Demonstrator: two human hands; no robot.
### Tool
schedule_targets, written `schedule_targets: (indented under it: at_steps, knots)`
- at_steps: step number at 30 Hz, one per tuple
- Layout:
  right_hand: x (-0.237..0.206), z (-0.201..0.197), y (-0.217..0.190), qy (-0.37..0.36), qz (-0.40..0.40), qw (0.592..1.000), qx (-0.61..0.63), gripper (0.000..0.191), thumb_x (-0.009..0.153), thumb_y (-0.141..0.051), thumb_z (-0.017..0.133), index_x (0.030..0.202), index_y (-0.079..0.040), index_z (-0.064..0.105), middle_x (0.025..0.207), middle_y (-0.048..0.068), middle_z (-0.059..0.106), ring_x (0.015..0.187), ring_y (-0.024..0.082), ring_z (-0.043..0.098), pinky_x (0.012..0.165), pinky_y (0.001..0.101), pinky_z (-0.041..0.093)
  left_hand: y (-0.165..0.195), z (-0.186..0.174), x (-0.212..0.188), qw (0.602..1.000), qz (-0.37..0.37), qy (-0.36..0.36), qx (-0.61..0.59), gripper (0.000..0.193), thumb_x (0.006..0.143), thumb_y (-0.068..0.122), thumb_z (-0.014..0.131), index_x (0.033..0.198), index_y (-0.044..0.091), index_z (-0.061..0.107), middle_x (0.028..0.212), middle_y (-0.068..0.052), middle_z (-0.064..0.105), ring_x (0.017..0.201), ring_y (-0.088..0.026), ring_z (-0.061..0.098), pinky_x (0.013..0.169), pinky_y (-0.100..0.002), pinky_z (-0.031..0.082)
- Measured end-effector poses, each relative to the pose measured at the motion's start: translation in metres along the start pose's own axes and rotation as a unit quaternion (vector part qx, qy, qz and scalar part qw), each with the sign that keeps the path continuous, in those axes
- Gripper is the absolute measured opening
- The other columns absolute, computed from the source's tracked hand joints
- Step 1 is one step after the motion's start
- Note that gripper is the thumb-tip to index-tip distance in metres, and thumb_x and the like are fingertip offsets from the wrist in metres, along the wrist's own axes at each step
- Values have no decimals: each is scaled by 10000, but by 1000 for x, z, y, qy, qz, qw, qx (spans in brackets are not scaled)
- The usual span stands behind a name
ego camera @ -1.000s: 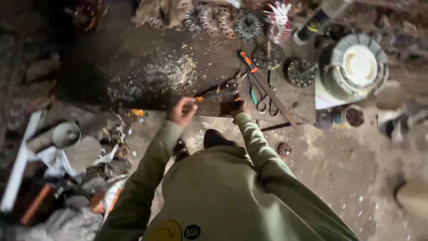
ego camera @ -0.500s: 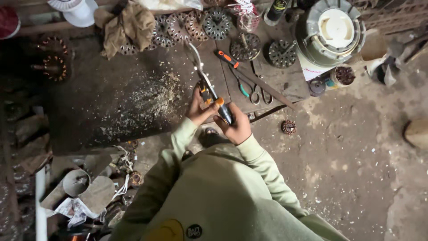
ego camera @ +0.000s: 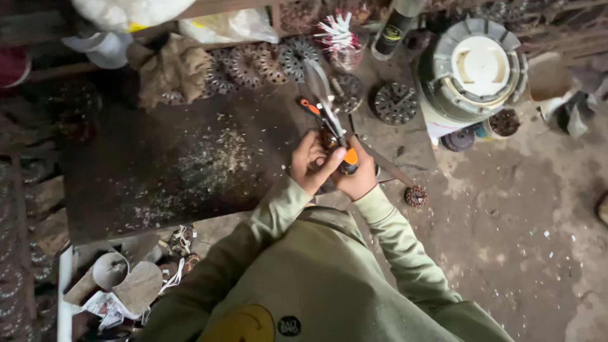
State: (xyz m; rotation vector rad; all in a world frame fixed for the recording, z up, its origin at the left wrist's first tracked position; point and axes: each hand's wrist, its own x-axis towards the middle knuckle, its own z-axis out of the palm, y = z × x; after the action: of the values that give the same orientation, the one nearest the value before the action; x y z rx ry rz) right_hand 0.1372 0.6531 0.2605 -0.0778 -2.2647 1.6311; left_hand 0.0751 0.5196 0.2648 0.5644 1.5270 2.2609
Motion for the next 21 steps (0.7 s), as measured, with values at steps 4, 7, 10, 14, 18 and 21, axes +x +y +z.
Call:
schedule_targets:
  at_steps: [4, 7, 10, 14, 18, 21]
  knots:
    - [-15, -7, 2, -30, 107, 978, 174, 308, 819, -11, 801, 1088, -38, 654, 936, 17, 695, 841, 112, 674, 759, 290, 572, 5, 0, 11, 987, 2, -31, 159, 240, 967, 163, 831, 1108, 15, 707, 845, 28, 684, 749, -30, 590, 643, -202, 465]
    - [-27, -12, -5, -8, 282, 948, 146, 288, 775, 8, 875, 941, -15, 641, 786, 44, 640, 610, 142, 590, 535, 327, 479, 12, -6, 29, 969, 41, -18, 243, 265, 925, 132, 897, 1110, 26, 740, 856, -19, 660, 711, -63, 560, 644, -228, 443]
    - [-29, -18, -15, -57, 228, 936, 262, 259, 798, 36, 862, 894, -33, 633, 734, 23, 616, 614, 103, 603, 584, 302, 571, 17, -8, 39, 980, 89, -31, 173, 530, 859, 62, 873, 1313, -3, 607, 1073, -58, 665, 929, -106, 616, 814, -247, 513]
    - [-26, -17, -23, -99, 223, 933, 264, 256, 780, 3, 827, 951, -46, 642, 761, 14, 650, 639, 103, 629, 578, 258, 507, 18, -4, 38, 994, 67, -36, 77, 583, 871, -25, 799, 1400, -32, 552, 1240, -92, 702, 1114, -167, 703, 972, -297, 593]
    - [-28, -5, -23, -62, 281, 928, 236, 253, 785, -26, 842, 901, -23, 617, 674, 26, 604, 531, 125, 563, 483, 274, 428, 14, -7, 34, 986, 102, -49, 123, 520, 866, -59, 808, 1340, -71, 593, 1191, -130, 718, 1080, -180, 716, 958, -312, 591]
    - [-30, 0, -20, -79, 267, 927, 251, 264, 793, -46, 826, 935, -52, 604, 692, 1, 609, 564, 108, 587, 513, 259, 444, 13, -16, 35, 992, 61, -63, 93, 444, 896, -54, 782, 1306, -68, 611, 1132, -126, 728, 1040, -165, 725, 935, -302, 598]
